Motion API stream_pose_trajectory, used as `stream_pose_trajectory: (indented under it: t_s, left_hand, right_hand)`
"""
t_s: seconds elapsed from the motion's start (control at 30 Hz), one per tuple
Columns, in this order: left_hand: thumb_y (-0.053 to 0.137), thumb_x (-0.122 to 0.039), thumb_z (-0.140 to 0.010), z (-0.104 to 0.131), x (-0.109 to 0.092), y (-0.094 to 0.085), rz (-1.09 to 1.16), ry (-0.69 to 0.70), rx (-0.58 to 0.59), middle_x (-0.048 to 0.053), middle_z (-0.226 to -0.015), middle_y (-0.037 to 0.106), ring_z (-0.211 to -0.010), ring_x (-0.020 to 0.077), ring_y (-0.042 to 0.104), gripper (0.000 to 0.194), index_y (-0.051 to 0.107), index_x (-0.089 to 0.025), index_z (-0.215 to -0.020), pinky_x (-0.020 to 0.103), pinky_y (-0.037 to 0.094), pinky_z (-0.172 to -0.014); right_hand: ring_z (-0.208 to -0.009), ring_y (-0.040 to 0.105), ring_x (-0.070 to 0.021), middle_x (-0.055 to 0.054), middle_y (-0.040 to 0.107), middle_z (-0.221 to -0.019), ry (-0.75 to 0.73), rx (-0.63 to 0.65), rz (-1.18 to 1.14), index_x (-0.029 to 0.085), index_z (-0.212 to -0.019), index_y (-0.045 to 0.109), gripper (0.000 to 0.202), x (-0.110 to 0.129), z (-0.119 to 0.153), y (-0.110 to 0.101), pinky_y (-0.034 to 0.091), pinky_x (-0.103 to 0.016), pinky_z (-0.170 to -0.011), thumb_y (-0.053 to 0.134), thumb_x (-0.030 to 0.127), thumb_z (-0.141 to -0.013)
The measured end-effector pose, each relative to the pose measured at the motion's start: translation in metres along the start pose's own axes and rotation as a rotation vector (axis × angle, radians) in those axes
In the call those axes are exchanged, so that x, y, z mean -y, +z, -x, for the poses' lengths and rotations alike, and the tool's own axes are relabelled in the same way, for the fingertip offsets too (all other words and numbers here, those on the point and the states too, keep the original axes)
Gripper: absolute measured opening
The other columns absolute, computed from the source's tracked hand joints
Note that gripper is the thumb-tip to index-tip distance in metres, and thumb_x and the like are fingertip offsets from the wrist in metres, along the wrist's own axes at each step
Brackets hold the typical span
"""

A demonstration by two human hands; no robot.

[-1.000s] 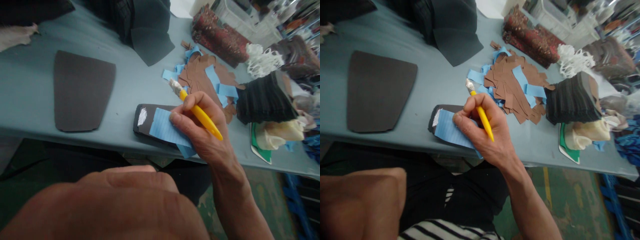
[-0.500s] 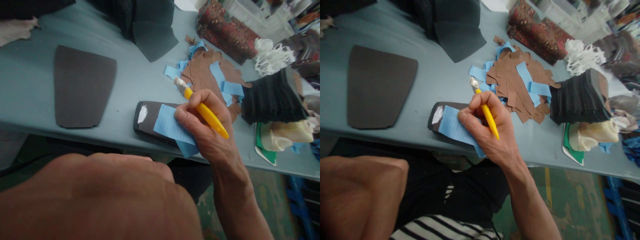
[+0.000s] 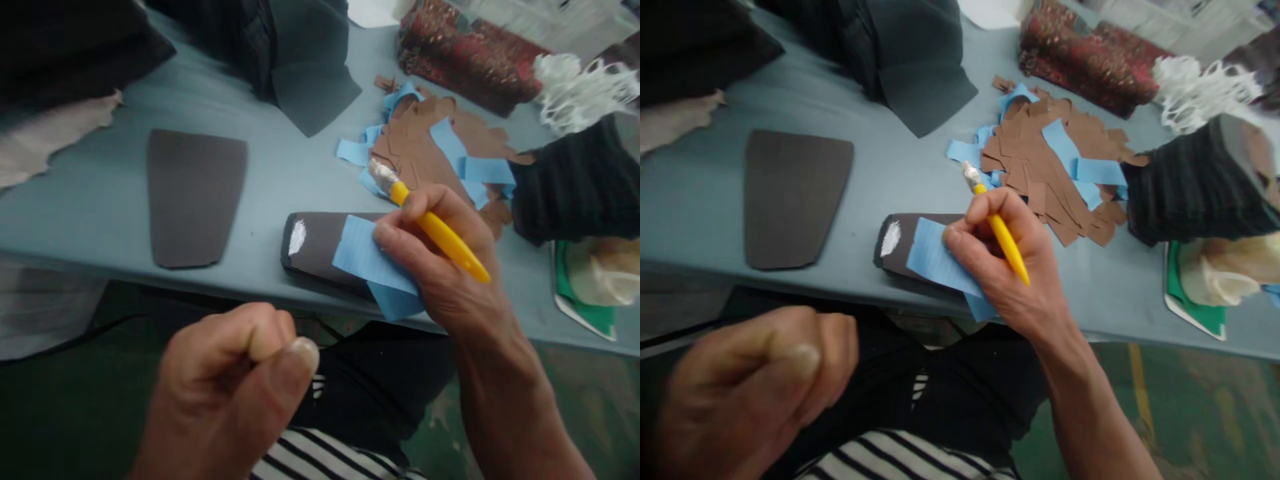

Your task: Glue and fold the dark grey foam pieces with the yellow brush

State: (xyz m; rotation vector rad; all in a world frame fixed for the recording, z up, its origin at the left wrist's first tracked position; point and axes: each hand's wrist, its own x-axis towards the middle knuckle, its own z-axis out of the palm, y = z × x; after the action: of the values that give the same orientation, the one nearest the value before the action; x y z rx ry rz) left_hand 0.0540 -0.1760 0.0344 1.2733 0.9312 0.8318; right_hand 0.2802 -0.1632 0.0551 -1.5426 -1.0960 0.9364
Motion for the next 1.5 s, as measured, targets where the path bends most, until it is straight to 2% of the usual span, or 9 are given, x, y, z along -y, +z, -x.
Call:
stream_pose_trajectory:
  t_s: [0.17,0.4,0.47,0.53,0.63,0.83,1.0,1.17,1.5]
  left_hand:
    - [0.059,-0.048,-0.100,-0.011,-0.001,0.011,-0.011,-0.150,0.069,-0.004,-0.049,0.042,-0.046,0.0093,0.037,0.053,0.037,-0.023,-0.058,0.025,0.031,-0.044]
    - [0.051,-0.045,-0.103,-0.015,0.005,0.013,-0.060,-0.109,0.078,-0.004,-0.054,0.046,-0.051,0.0090,0.043,0.049,0.046,-0.022,-0.060,0.022,0.039,-0.049]
    - [0.052,-0.036,-0.104,-0.015,0.010,0.016,-0.168,0.023,0.049,-0.005,-0.055,0.048,-0.050,0.0083,0.046,0.043,0.049,-0.021,-0.064,0.021,0.040,-0.050]
    - [0.058,-0.023,-0.101,-0.015,0.016,0.018,-0.304,0.256,0.019,-0.005,-0.061,0.057,-0.055,0.0084,0.055,0.029,0.055,-0.020,-0.072,0.020,0.045,-0.054]
    - [0.063,-0.012,-0.096,-0.016,0.026,0.020,-0.503,0.556,-0.010,0.001,-0.083,0.074,-0.076,0.0133,0.070,0.007,0.065,-0.019,-0.095,0.024,0.059,-0.072]
    - [0.056,-0.020,-0.104,-0.023,0.036,0.014,-0.827,0.686,0.009,0.011,-0.117,0.080,-0.098,0.0178,0.079,0.019,0.064,-0.017,-0.121,0.027,0.066,-0.086]
    - [0.044,-0.025,-0.111,-0.030,0.038,0.014,-0.958,0.681,-0.043,0.007,-0.109,0.082,-0.092,0.0143,0.080,0.024,0.065,-0.018,-0.122,0.023,0.064,-0.084]
    - [0.048,-0.025,-0.109,-0.030,0.043,0.015,-0.993,0.676,-0.052,0.005,-0.106,0.082,-0.087,0.0131,0.080,0.024,0.068,-0.019,-0.122,0.020,0.064,-0.080]
    - [0.042,-0.026,-0.112,-0.031,0.052,0.016,-1.007,0.668,-0.112,0.000,-0.098,0.083,-0.080,0.0119,0.080,0.024,0.065,-0.023,-0.115,0.022,0.063,-0.074]
  right_hand:
    - [-0.058,0.053,-0.0119,0.003,0.068,-0.078,-0.025,-0.018,0.004,0.028,-0.084,0.056,0.031,-0.001,0.000,-0.002,0.037,-0.026,-0.048,0.086,0.026,-0.081]
    - [-0.057,0.054,-0.0126,0.002,0.070,-0.078,-0.045,0.005,-0.038,0.028,-0.084,0.058,0.029,0.000,0.001,-0.003,0.038,-0.026,-0.047,0.087,0.023,-0.082]
    - [-0.058,0.055,-0.0130,0.001,0.071,-0.081,-0.053,0.012,-0.012,0.028,-0.086,0.059,0.027,-0.005,0.002,-0.006,0.037,-0.026,-0.046,0.086,0.028,-0.087]
    - [-0.059,0.056,-0.0130,0.000,0.071,-0.084,-0.067,0.024,0.023,0.029,-0.089,0.060,0.026,-0.011,0.002,-0.010,0.036,-0.026,-0.045,0.085,0.034,-0.091]
    - [-0.062,0.058,-0.0130,0.000,0.072,-0.087,-0.092,0.039,0.066,0.028,-0.091,0.060,0.026,-0.018,-0.002,-0.014,0.039,-0.024,-0.046,0.083,0.038,-0.093]
    - [-0.059,0.061,-0.0123,0.000,0.072,-0.083,-0.090,0.078,0.102,0.028,-0.088,0.058,0.025,-0.012,-0.013,-0.012,0.046,-0.021,-0.046,0.082,0.036,-0.092]
    - [-0.056,0.061,-0.0089,0.002,0.072,-0.081,-0.034,0.146,0.141,0.026,-0.085,0.056,0.023,0.002,-0.020,-0.002,0.048,-0.014,-0.046,0.079,0.030,-0.091]
    - [-0.055,0.062,-0.0067,0.005,0.072,-0.078,0.001,0.200,0.119,0.027,-0.082,0.057,0.018,0.004,-0.027,0.007,0.045,-0.009,-0.043,0.074,0.026,-0.089]
    - [-0.063,0.067,-0.0064,0.006,0.071,-0.079,-0.023,0.254,0.158,0.027,-0.084,0.059,0.015,-0.001,-0.032,0.015,0.056,-0.008,-0.058,0.072,0.023,-0.091]
